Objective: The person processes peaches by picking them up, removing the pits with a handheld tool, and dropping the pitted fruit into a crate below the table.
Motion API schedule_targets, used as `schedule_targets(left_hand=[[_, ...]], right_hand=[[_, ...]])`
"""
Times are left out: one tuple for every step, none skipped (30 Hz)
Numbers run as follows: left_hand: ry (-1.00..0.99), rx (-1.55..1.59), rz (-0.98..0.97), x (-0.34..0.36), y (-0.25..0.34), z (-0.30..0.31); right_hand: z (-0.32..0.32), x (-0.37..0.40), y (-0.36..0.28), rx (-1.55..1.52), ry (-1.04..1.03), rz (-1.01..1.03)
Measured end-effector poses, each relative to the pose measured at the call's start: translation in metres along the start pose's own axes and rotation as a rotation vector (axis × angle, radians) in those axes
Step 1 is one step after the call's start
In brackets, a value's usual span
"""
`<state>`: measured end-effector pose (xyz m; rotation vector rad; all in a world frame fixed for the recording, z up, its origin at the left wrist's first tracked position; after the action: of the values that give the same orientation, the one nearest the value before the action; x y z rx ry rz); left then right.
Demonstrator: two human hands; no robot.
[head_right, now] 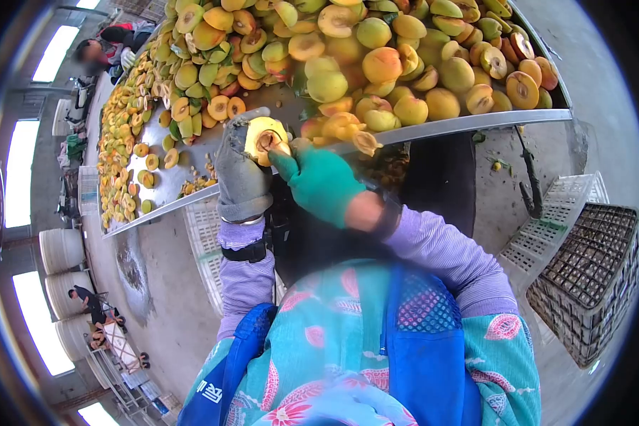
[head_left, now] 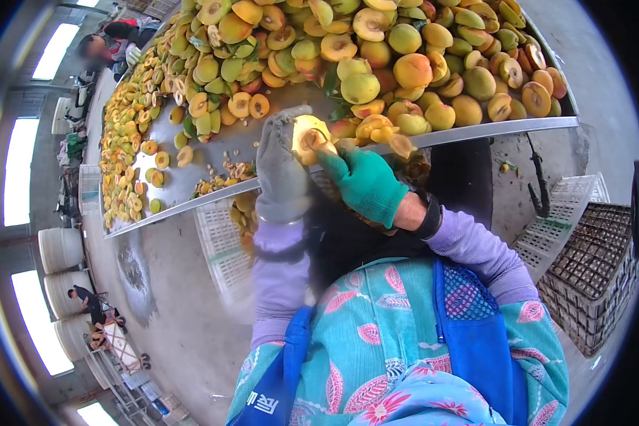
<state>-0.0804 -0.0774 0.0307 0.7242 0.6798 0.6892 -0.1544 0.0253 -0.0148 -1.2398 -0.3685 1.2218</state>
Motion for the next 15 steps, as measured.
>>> schedule_targets(left_hand=[[-0.036, 0.046, 0.009, -0.001, 0.008, 0.000], [-0.047, 0.078, 0.012, -0.001, 0.010, 0.000], [-0.057, 0.110, 0.015, -0.001, 0.013, 0.000], [-0.041, 0.129, 0.015, 0.001, 0.012, 0.001], [-0.021, 0.137, 0.013, 0.002, 0.013, 0.003], [-0.001, 0.145, 0.012, 0.003, 0.014, 0.005], [0.020, 0.143, 0.008, 0.005, 0.017, 0.007], [0.042, 0.133, -0.003, 0.006, 0.019, 0.008], [0.064, 0.123, -0.013, 0.008, 0.022, 0.010], [0.086, 0.105, -0.033, 0.009, 0.025, 0.010], [0.112, 0.070, -0.079, 0.010, 0.032, 0.011], [0.140, 0.035, -0.124, 0.011, 0.039, 0.011], [0.172, -0.019, -0.194, 0.012, 0.050, 0.012], [0.205, -0.073, -0.263, 0.014, 0.059, 0.012], [0.181, -0.119, -0.337, 0.015, 0.063, 0.011]], right_hand=[[-0.001, 0.000, -0.001, -0.039, -0.004, -0.045], [-0.002, 0.000, 0.000, -0.078, -0.009, -0.088], [0.000, -0.001, -0.007, -0.063, 0.002, -0.017], [0.000, -0.002, -0.013, -0.049, 0.012, 0.054], [-0.001, -0.001, -0.013, -0.078, 0.017, 0.039], [-0.003, 0.000, -0.012, -0.108, 0.022, 0.023], [-0.008, 0.001, -0.006, -0.179, 0.023, -0.081], [-0.013, 0.004, 0.001, -0.250, 0.026, -0.187], [-0.020, 0.007, 0.005, -0.311, 0.037, -0.216], [-0.027, 0.009, 0.010, -0.371, 0.052, -0.245], [-0.031, 0.011, 0.014, -0.431, 0.069, -0.275], [-0.027, 0.011, 0.009, -0.359, 0.075, -0.181], [-0.023, 0.011, 0.002, -0.287, 0.082, -0.089], [-0.023, 0.011, 0.000, -0.293, 0.074, -0.074], [-0.023, 0.012, -0.001, -0.299, 0.067, -0.058]])
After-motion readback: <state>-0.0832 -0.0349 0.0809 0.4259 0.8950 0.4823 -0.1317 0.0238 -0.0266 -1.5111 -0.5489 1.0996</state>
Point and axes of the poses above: each hand's wrist, its own x-axis away from the middle knuckle, its own z-axis out of the back of the hand, y = z × x, the point moved 9 cm from there along -x, towards the middle knuckle, and after that the axes turned 11 degrees about z, right-handed, at the moved point
